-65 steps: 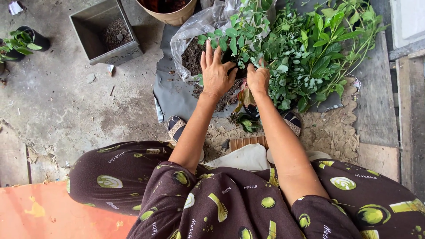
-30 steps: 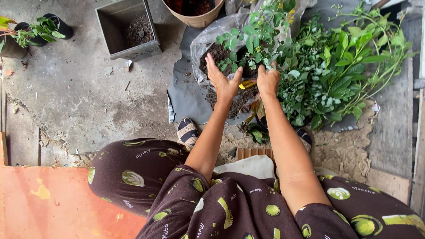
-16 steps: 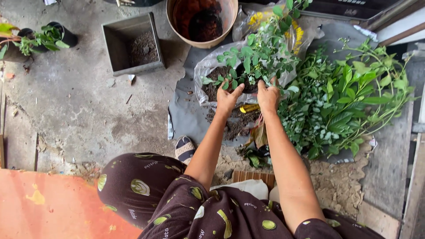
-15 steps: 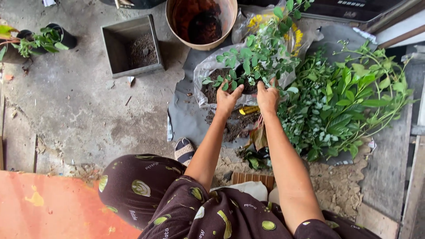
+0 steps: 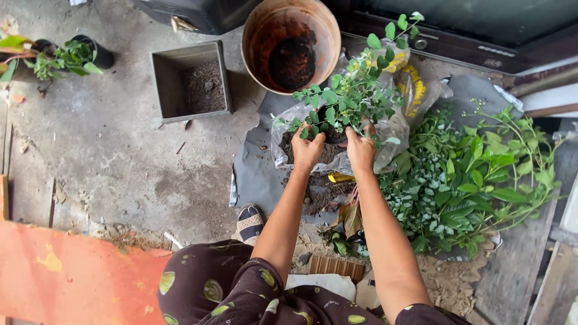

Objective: Repotting small green plants into a square plastic pot with fresh soil.

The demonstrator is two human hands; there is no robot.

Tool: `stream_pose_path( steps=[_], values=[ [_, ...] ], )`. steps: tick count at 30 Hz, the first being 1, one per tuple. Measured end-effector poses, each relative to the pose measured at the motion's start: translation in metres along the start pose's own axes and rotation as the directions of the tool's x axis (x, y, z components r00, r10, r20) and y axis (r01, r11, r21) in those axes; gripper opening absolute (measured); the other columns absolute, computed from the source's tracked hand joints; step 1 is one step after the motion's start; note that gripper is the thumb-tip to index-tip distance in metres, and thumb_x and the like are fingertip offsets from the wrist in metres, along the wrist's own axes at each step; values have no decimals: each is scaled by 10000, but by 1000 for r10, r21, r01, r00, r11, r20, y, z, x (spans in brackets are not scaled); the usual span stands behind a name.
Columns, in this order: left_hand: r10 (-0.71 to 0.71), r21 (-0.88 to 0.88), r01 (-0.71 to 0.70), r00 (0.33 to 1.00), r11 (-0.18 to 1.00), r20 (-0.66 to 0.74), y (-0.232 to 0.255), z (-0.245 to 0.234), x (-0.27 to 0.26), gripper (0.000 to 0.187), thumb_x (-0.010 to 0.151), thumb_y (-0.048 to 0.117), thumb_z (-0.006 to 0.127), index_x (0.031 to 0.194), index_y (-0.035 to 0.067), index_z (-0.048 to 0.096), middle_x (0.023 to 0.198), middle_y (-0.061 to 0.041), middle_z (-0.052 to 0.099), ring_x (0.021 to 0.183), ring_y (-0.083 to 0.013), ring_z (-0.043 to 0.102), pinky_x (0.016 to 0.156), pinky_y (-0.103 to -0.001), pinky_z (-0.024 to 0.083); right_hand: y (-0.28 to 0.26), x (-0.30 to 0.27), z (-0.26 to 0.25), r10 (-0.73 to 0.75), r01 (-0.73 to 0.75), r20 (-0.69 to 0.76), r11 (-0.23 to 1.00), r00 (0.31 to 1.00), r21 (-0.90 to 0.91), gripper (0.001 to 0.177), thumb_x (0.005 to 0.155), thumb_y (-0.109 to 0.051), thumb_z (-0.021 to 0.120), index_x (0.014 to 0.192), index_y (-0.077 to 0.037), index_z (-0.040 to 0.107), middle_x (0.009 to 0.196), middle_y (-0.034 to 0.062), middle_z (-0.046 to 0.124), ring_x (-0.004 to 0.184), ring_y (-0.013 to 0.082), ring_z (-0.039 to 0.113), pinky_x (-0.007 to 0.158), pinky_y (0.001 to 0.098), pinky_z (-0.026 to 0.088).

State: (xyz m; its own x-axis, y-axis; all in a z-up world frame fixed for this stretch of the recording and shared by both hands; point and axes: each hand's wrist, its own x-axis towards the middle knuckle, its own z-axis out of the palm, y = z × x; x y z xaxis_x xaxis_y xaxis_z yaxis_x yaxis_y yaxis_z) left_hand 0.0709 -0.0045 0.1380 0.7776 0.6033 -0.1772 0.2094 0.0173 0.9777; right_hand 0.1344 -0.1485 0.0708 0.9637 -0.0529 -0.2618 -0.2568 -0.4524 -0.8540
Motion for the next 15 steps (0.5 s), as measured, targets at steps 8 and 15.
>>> stream_pose_path(
  steps=[8, 15],
  values=[
    [-29, -30, 27, 998, 999, -63, 20, -14, 7, 465, 792, 72, 652, 1255, 38, 670, 936, -26, 730, 813, -92, 611, 811, -249, 528, -60, -14, -6, -194, 192, 13, 975, 981, 116, 507, 899, -292, 699, 1329, -37, 613, 1239, 116, 688, 1056, 213, 675, 929, 334, 495],
    [-56, -19, 54, 994, 998, -96, 50, -32, -5, 400, 772, 66, 654, 1166, 12, 689, 892, -23, 691, 793, -100, 589, 788, -251, 515, -90, -36, -23, -91, 80, 90, 990, 992, 117, 473, 926, -265, 724, 1319, -37, 592, 1241, 99, 694, 1057, 233, 676, 942, 347, 502]
  ],
)
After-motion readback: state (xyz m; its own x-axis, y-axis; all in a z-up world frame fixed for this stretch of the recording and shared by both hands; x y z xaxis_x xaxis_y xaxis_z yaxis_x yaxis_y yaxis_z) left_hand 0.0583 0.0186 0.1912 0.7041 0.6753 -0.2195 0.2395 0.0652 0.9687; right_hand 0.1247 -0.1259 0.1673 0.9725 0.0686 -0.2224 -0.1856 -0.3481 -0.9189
